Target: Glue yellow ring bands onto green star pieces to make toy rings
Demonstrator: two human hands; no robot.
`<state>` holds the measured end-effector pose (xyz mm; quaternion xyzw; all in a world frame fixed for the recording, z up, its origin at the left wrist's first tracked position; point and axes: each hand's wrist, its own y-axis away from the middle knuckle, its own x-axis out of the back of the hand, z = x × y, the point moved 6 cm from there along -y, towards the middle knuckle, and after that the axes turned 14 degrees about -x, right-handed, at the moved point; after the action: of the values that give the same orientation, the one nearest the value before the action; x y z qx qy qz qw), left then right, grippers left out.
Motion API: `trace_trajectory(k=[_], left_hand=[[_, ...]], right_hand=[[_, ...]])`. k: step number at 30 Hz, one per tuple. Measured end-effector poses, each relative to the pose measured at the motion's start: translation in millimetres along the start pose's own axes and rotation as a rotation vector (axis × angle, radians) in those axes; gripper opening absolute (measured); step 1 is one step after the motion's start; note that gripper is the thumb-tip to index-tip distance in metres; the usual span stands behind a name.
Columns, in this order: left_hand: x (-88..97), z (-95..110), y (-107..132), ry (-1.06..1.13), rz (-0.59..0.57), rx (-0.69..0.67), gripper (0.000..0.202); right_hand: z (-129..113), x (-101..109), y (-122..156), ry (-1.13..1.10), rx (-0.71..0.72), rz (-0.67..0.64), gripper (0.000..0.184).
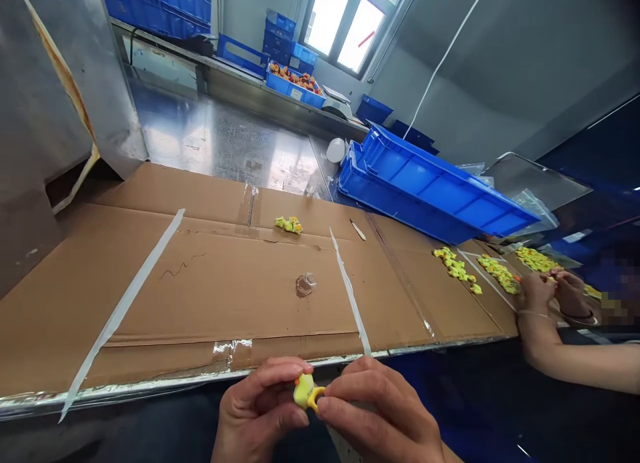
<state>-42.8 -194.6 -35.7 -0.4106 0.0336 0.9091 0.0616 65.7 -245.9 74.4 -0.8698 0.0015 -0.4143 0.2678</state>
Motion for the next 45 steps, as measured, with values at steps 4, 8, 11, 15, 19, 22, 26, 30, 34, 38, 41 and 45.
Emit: trace_trajectory(k=[4,8,11,15,19,22,26,30,34,38,41,45], left_hand=[[-4.2,-0.2,2.8,0.000,-0.045,0.039,0.032],[-8.8,-0.7,5.0,0.022,-0.067,0.070,0.032],[-11.2,-0.8,6.3,0.031,-0.076,0.089,0.032],[-11.2,0.8,7.5,0.012,-0.082,0.083,0.030],[-8.9,1.9,10.5,-0.013,-0.085,0.080,0.029],[-7.9,3.0,13.3,-0.007,-0.083,0.088,0.028],[-7.9,8.1,12.5,-0.028,-0.099,0.055,0.025],[-8.4,12.0,6.4,-0.047,-0.125,0.018,0.027],[-7.1,7.5,2.1,-0.025,-0.117,0.037,0.028],[-2.9,-4.4,4.0,0.037,-0.036,0.130,0.032],[-3.3,-13.7,9.1,0.088,0.004,0.241,0.037],[-3.9,-18.4,13.8,0.122,0.051,0.305,0.037]], right_hand=[[-0.3,1.9,0.3,-0.013,-0.027,-0.019,0.021],[1.1,2.5,-2.2,-0.075,-0.099,-0.064,0.016],[1.0,3.1,-4.4,-0.117,-0.162,-0.078,0.011],[-1.4,3.6,-6.3,-0.145,-0.186,-0.062,0.012],[-3.9,2.1,-7.1,-0.165,-0.162,-0.061,0.013],[-5.1,2.1,-6.8,-0.175,-0.149,-0.059,0.013],[-8.8,4.5,-10.1,-0.171,-0.111,-0.070,0.017],[-13.0,7.7,-16.9,-0.106,-0.063,-0.123,0.022],[-13.1,14.5,-16.0,-0.024,0.003,-0.087,0.030],[0.0,17.5,-10.2,-0.149,-0.119,0.018,0.026],[10.8,10.4,-6.9,-0.297,-0.276,0.020,0.023],[19.1,1.4,-5.0,-0.409,-0.429,0.026,0.020]])
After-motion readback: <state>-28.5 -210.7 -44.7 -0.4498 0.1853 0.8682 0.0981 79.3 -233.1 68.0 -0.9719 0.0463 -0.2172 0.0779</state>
